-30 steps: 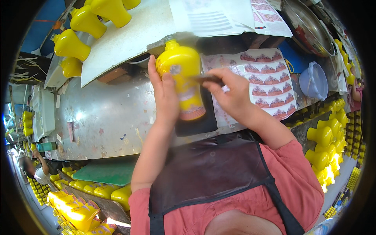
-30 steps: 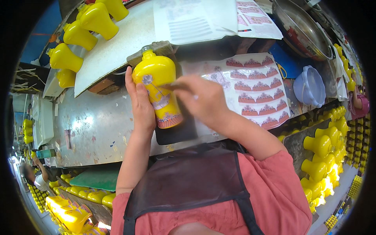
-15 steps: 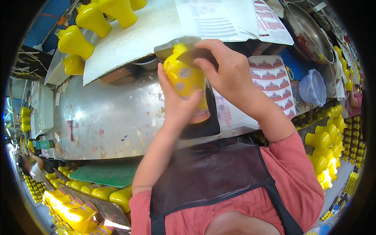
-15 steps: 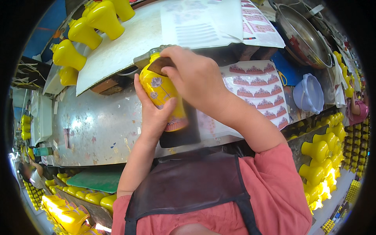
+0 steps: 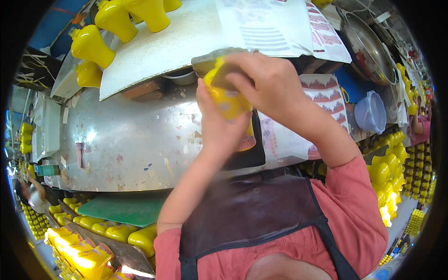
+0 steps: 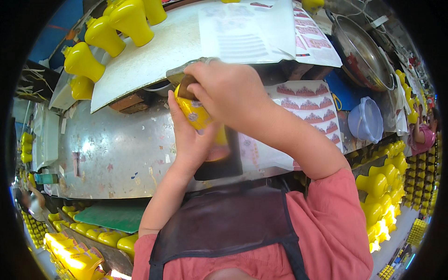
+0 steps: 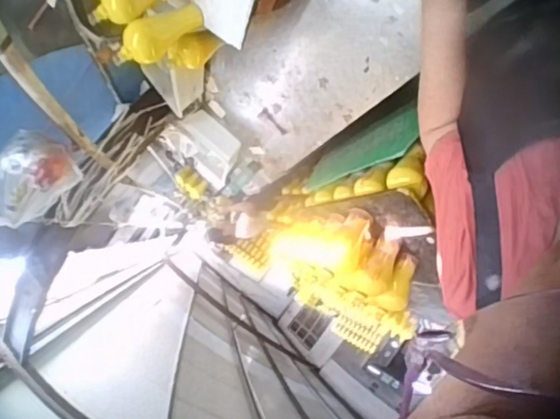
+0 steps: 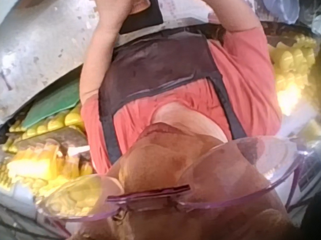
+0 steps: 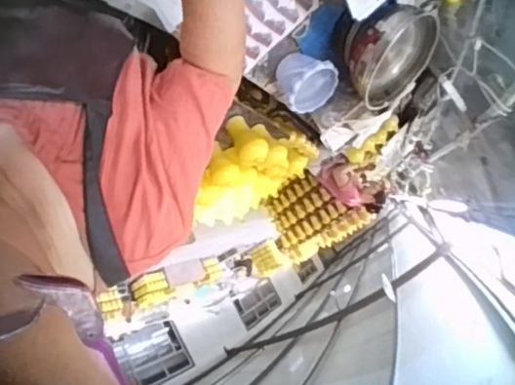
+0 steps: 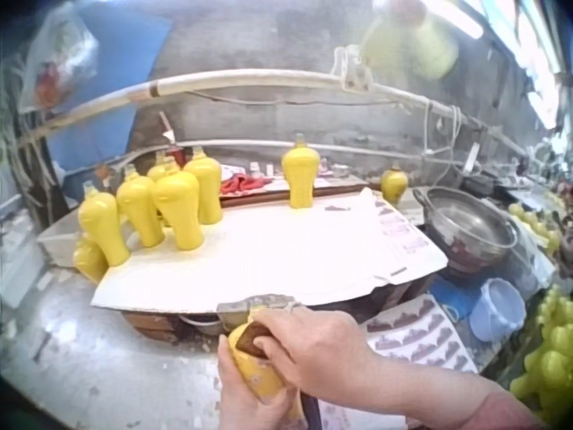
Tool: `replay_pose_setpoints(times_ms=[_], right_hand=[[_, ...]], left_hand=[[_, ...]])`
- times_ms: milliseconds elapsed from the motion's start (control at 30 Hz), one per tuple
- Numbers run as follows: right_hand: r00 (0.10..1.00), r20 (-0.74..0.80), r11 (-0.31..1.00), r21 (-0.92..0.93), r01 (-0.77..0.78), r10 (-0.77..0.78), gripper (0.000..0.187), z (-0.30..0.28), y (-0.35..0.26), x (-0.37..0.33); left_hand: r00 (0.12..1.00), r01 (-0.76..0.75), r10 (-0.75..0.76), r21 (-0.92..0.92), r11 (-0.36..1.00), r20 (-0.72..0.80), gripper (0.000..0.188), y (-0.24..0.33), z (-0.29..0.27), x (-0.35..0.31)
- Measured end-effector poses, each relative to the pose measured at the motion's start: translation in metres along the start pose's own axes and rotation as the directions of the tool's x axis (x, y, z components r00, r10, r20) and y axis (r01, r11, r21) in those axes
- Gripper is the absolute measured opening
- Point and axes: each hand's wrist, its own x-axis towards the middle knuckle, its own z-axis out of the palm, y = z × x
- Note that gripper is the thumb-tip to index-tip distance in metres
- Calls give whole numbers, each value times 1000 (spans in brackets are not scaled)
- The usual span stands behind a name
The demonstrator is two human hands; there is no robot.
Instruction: The person picks up a yellow plastic container, applies a printed label to its side, and smooths it with their fingers. They repeat this process on multiple containers, placing each labeled unit aside on the work surface.
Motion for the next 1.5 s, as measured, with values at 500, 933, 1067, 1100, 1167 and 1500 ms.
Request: replay_pose_setpoints(times_ms=[500, 933, 1067, 1100, 1167, 1500], right_hand=[[969, 212, 991, 59, 120, -130, 13, 0, 13, 56], [995, -5, 993, 62, 99, -99, 18, 1, 22, 36], [992, -75, 985, 144, -92, 104, 23, 4, 33, 0], [987, -146, 992, 119, -43, 60, 23, 2, 36, -9], [972, -209, 993, 21, 117, -111, 26, -1, 34, -29], [971, -71, 894, 410, -181, 229, 28, 18, 12, -86]], left_hand=[[999, -18, 33, 319, 948, -41, 116, 23, 2, -6], [995, -46, 63, 205, 978, -81, 103, 12, -4, 3], [988, 126, -144, -245, 961, -55, 67, -1, -10, 34], [987, 128, -155, -409, 904, -34, 59, -3, -10, 38], [974, 193, -224, -604, 773, 25, 47, -6, -9, 44], [954, 240, -292, -746, 622, 63, 53, -11, -7, 48]])
